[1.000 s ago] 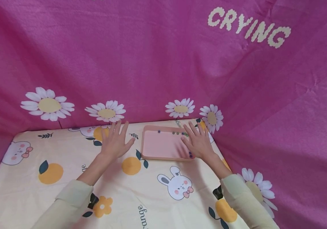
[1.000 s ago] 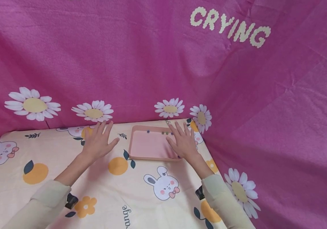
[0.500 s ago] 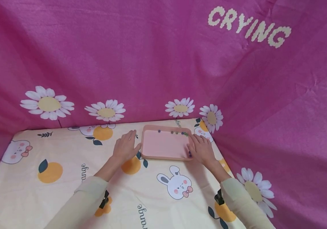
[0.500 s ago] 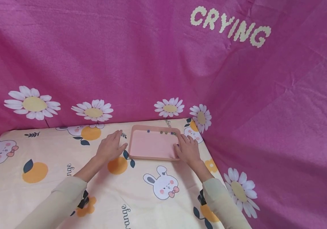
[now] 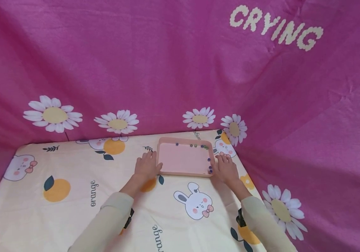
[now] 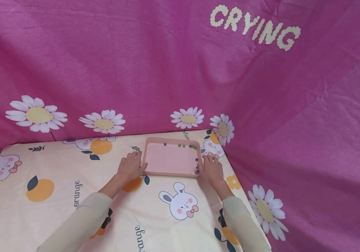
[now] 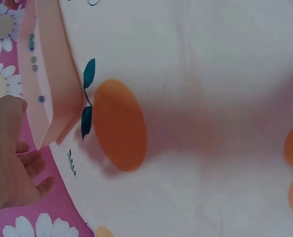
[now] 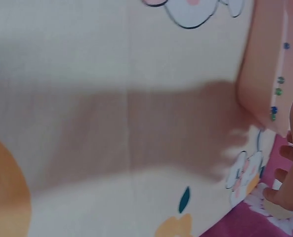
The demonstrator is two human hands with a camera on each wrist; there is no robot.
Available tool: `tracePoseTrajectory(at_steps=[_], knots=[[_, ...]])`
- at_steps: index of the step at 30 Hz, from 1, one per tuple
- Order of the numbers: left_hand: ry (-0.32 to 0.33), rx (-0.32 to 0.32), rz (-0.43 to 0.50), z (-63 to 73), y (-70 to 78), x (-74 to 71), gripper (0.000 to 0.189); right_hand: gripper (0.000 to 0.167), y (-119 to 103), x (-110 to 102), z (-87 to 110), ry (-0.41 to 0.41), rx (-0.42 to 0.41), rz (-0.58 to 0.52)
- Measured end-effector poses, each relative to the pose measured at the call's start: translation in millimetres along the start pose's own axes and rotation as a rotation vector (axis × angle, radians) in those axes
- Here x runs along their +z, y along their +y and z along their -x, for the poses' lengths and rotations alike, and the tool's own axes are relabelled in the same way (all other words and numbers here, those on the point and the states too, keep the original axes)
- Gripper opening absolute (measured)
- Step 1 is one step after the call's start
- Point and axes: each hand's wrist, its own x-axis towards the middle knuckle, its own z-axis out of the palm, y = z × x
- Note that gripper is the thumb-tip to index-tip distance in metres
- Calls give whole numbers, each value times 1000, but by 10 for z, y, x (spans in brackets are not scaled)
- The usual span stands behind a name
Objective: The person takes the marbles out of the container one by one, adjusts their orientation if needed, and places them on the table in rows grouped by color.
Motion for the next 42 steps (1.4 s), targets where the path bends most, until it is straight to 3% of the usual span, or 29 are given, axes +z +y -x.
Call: tracePoseTrajectory(at_steps=[12, 17, 26, 33, 42], knots=[[2, 1, 30, -120, -88, 217, 83, 60, 42, 178, -52, -106, 26, 98], [-36, -20, 41, -124, -134, 290, 84, 64, 51, 204, -69, -146, 49, 81], [-62, 14, 31, -125, -156, 307, 82, 62, 57, 202, -73, -193, 72, 30], [-107, 23, -36, -138, -177, 354, 77, 63, 43, 201, -72, -238, 100, -8], [-108, 29, -5, -201, -174, 441, 76, 64, 71, 242, -56, -276, 115, -16]])
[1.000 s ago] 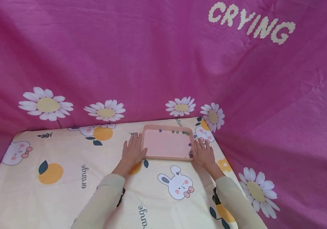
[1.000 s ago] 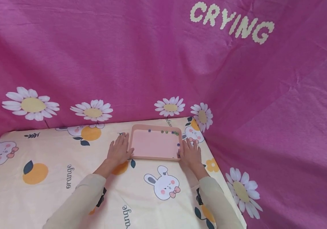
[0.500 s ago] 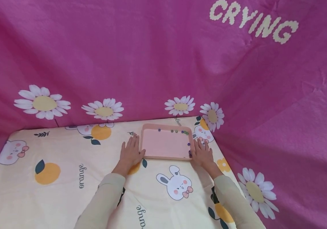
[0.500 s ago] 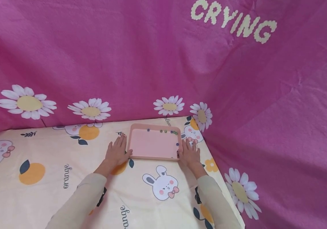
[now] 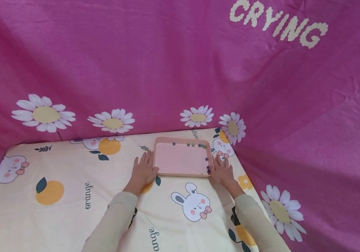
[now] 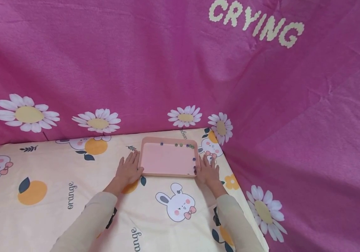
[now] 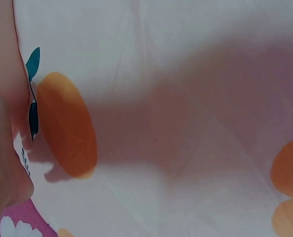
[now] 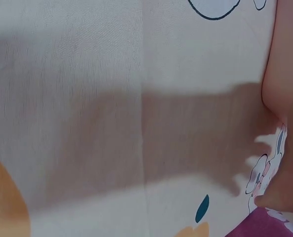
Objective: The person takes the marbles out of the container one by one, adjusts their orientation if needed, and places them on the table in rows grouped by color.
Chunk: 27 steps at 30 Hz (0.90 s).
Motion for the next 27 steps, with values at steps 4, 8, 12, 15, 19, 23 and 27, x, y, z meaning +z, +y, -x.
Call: tracePoseTrajectory(at_steps=[4, 8, 12, 15, 19, 23, 27], knots=[[-5, 7, -21, 13, -19, 4, 77, 64, -32, 5, 28, 9, -7, 8], [-5, 20, -8, 56, -27, -34, 77, 64, -65, -3, 59, 15, -2, 11], [1, 24, -10, 97, -47, -93, 76, 62, -96, -29, 76, 43, -21, 23], [3, 24, -5, 124, -77, -132, 75, 60, -121, -66, 83, 62, -45, 37], [-10, 24, 17, 157, -112, -157, 76, 60, -149, -103, 84, 64, -66, 50], [-8, 27, 27, 187, -142, -150, 76, 60, -171, -112, 86, 65, -78, 52], [12, 28, 32, 228, -180, -162, 77, 60, -212, -98, 87, 71, -87, 34]])
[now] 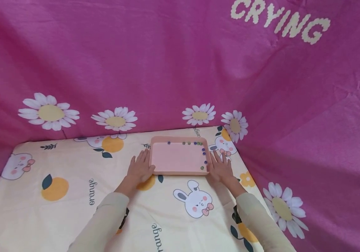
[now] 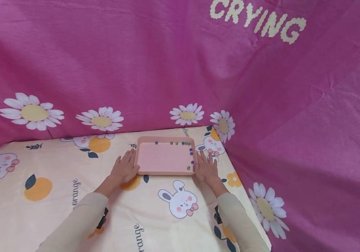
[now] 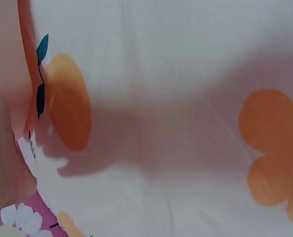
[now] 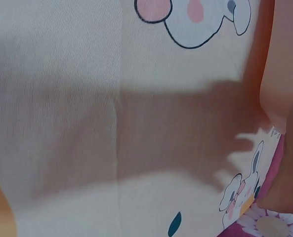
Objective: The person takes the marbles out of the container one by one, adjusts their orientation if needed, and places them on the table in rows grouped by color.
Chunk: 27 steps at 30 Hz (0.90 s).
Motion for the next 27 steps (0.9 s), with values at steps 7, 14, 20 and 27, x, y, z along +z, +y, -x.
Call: tracePoseTrajectory(at_steps=[7, 14, 20, 27], knots=[[10, -8, 37, 97, -89, -17, 76, 59, -111, -18, 18, 0, -27, 16], [33, 4, 59, 225, -187, -59, 73, 61, -231, -10, 34, -11, -30, -34], [43, 1, 61, 341, -265, -50, 72, 61, -316, 59, 44, 13, -50, -33], [73, -1, 56, 487, -350, -43, 72, 60, -438, 112, 77, 35, -76, -36]])
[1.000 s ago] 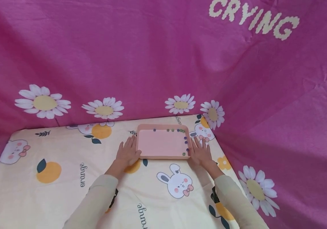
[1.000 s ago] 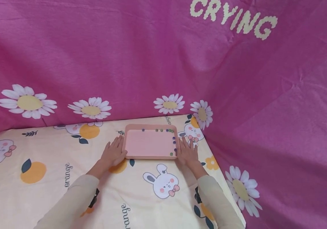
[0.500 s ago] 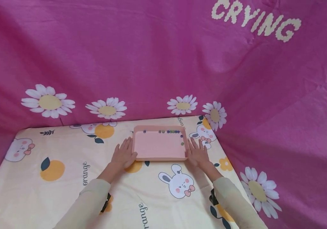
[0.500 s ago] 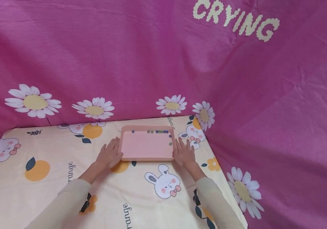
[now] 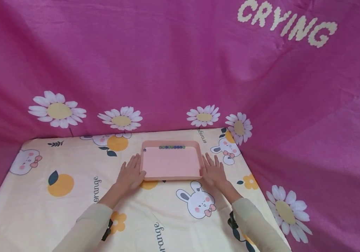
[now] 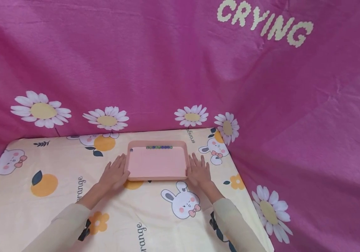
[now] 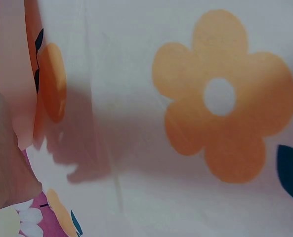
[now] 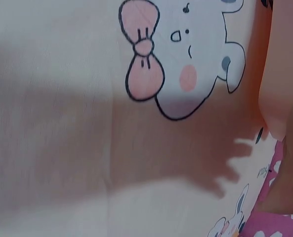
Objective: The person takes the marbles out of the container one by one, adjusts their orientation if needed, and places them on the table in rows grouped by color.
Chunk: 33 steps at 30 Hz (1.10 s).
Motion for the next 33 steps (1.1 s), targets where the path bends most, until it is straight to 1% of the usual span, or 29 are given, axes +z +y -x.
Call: tracePoseTrajectory(at_steps=[8, 14, 19, 22, 27, 33], knots=[[21, -11, 4, 126, -92, -4, 71, 59, -114, 18, 52, -9, -26, 3], [28, -30, 25, 206, -165, 0, 70, 57, -184, 58, 78, 12, -51, -3], [40, -39, 22, 269, -219, 17, 70, 57, -233, 105, 94, 42, -73, -18], [55, -42, 24, 320, -238, 29, 70, 56, -264, 128, 114, 57, -80, -15], [72, -54, 39, 447, -241, 38, 71, 57, -326, 165, 163, 71, -89, -5], [80, -78, 49, 573, -254, 73, 71, 58, -386, 230, 211, 73, -94, -30]])
